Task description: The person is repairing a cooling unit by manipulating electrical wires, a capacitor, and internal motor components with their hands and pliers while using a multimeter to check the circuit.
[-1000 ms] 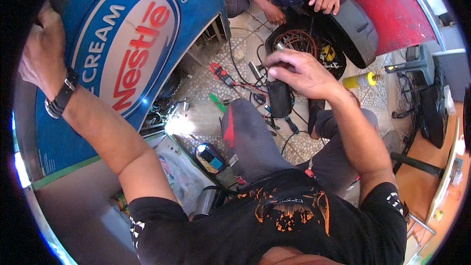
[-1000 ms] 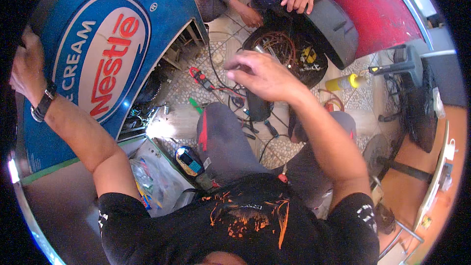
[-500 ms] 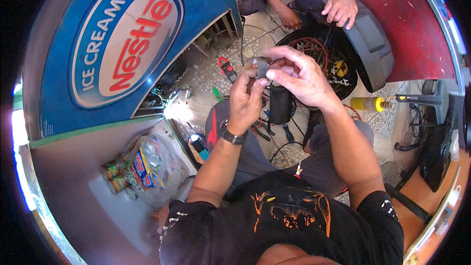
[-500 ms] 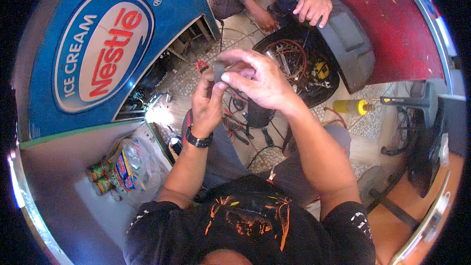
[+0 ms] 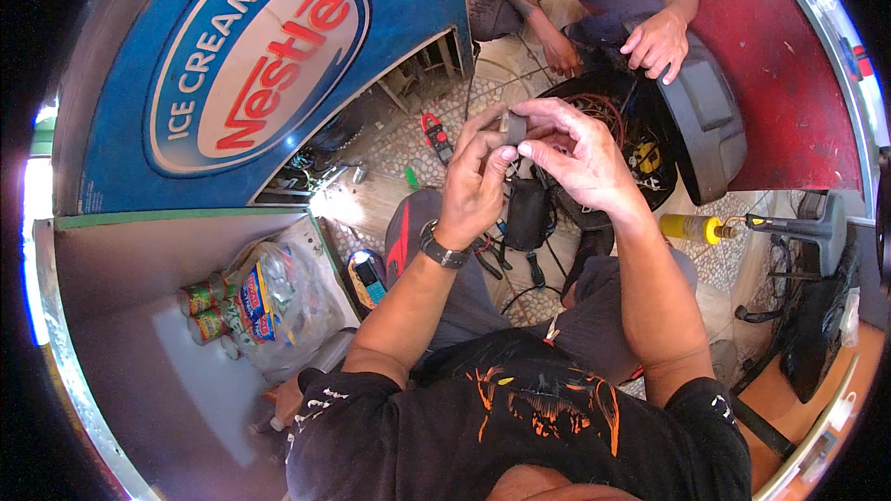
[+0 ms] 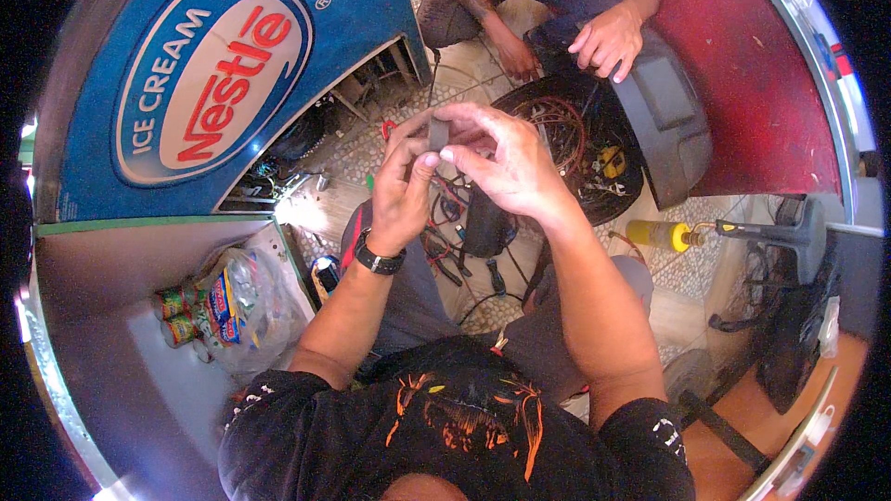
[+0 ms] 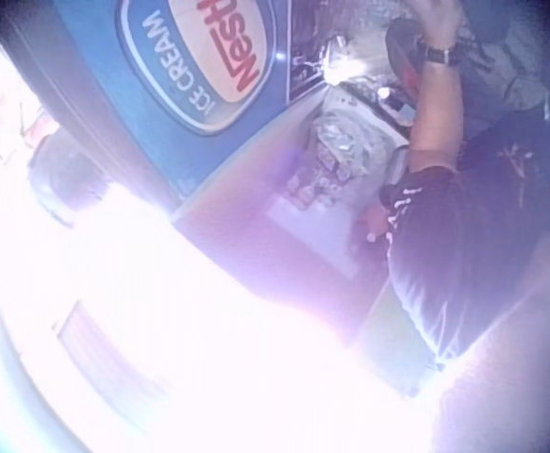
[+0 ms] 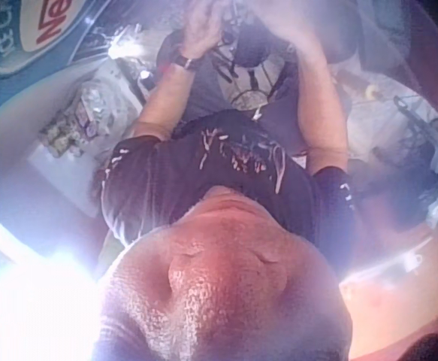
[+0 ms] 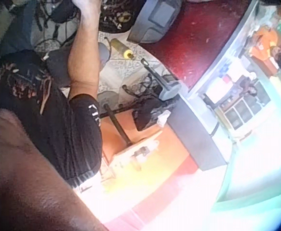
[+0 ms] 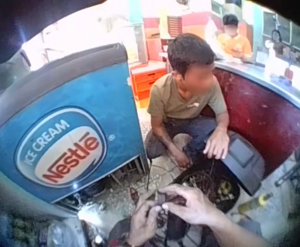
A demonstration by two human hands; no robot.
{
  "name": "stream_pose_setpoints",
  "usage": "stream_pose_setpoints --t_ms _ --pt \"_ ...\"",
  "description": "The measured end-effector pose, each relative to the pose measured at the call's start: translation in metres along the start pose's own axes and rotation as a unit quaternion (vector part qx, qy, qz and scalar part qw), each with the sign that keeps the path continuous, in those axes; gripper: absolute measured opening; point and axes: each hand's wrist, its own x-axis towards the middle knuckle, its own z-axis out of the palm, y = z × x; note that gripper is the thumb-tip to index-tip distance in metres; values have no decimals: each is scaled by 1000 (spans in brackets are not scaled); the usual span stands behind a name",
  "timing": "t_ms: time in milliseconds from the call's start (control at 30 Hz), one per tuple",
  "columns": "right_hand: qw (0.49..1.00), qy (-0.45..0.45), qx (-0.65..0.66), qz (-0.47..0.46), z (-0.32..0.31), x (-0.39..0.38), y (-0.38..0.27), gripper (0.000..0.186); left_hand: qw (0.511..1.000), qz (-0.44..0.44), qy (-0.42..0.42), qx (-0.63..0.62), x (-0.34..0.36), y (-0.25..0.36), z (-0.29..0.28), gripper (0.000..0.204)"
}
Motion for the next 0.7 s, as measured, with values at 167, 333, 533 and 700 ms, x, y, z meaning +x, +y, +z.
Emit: stream_pose_setpoints --t_ms 167,333,533,700 --pt "999 30 39 10 2 1 2 30 999 2 -11 -47 3 3 3 24" --pt "998 39 44 -3 2 1 6 30 999 -5 -2 -52 1 0 5 24" --pt "999 29 6 -19 -4 -2 0 29 993 -50 23 -108 -1 4 15 20" --pt "1000 5 -13 -5 -10 -3 0 29 999 -23 9 -36 -2 1 13 18"
